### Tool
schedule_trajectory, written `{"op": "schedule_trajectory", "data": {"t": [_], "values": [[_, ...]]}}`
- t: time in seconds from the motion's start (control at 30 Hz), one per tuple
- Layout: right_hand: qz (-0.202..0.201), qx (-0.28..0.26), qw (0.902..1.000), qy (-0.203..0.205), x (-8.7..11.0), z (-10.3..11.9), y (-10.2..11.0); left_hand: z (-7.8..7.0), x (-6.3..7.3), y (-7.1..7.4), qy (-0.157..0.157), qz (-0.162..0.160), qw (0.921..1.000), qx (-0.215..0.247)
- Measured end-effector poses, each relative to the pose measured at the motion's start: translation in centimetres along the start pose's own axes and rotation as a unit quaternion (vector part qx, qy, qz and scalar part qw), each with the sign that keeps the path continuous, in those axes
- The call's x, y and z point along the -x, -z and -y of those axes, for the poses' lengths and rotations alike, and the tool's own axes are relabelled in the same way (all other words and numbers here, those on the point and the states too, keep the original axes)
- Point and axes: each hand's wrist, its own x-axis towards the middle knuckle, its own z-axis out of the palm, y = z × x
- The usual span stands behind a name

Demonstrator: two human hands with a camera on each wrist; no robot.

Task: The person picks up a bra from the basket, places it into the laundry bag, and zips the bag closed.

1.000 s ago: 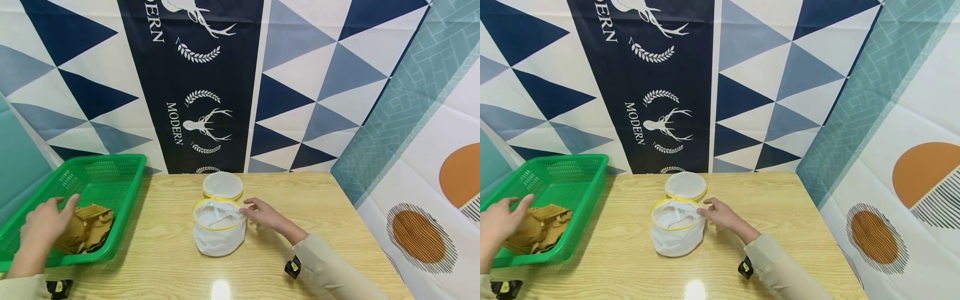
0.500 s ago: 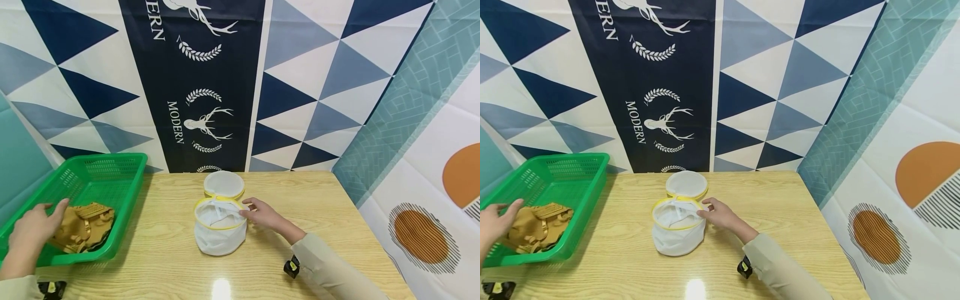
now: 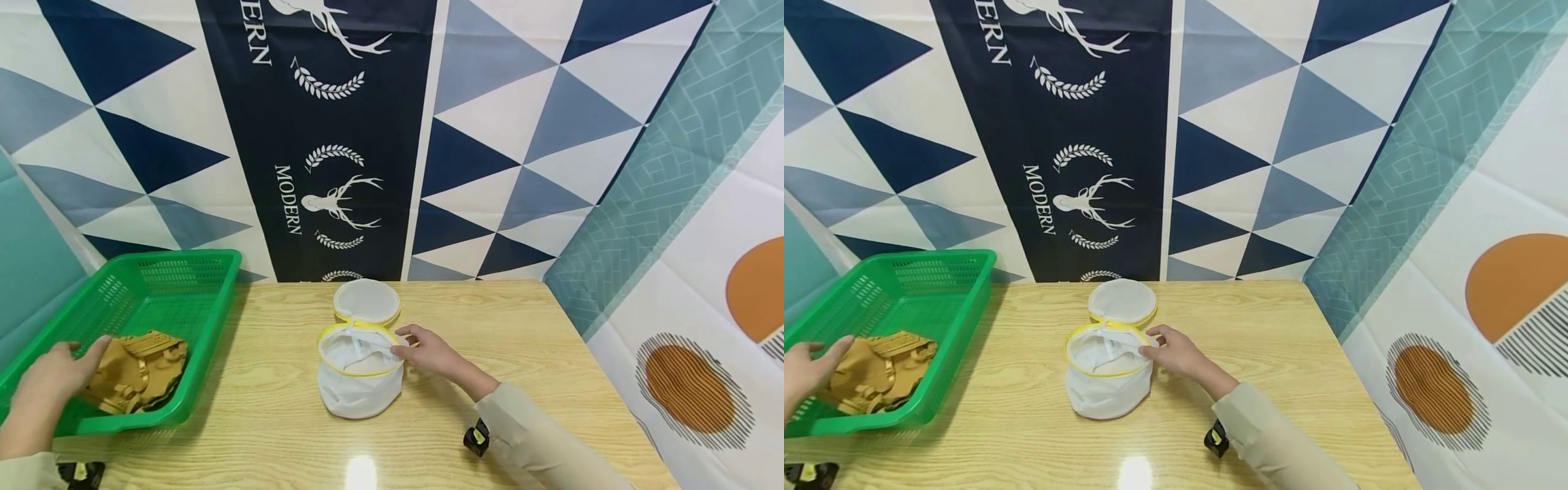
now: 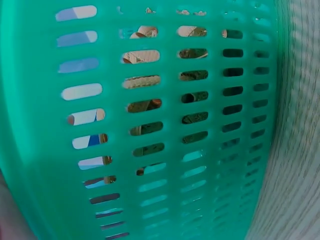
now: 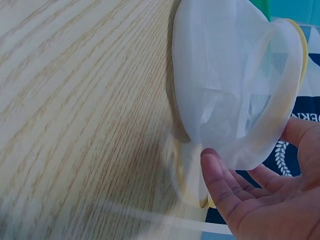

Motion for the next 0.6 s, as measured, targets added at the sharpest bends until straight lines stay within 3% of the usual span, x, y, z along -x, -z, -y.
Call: {"op": "schedule_trajectory", "data": {"t": [0.4, 0.5, 0.6], "values": [[-0.004, -0.004, 1.0, -0.002, 0.1, 0.0, -0.2, 0.3, -0.3, -0.2, 0.023, 0.024, 0.9989, 0.033], [-0.002, -0.003, 1.0, -0.001, 0.1, -0.1, -0.2, 1.4, -1.5, -0.9, 0.031, 0.028, 0.9986, 0.032], [-0.002, -0.003, 1.0, -0.001, 0.1, -0.2, -0.2, 3.7, -4.2, -2.4, 0.033, 0.025, 0.9988, 0.025]]}}
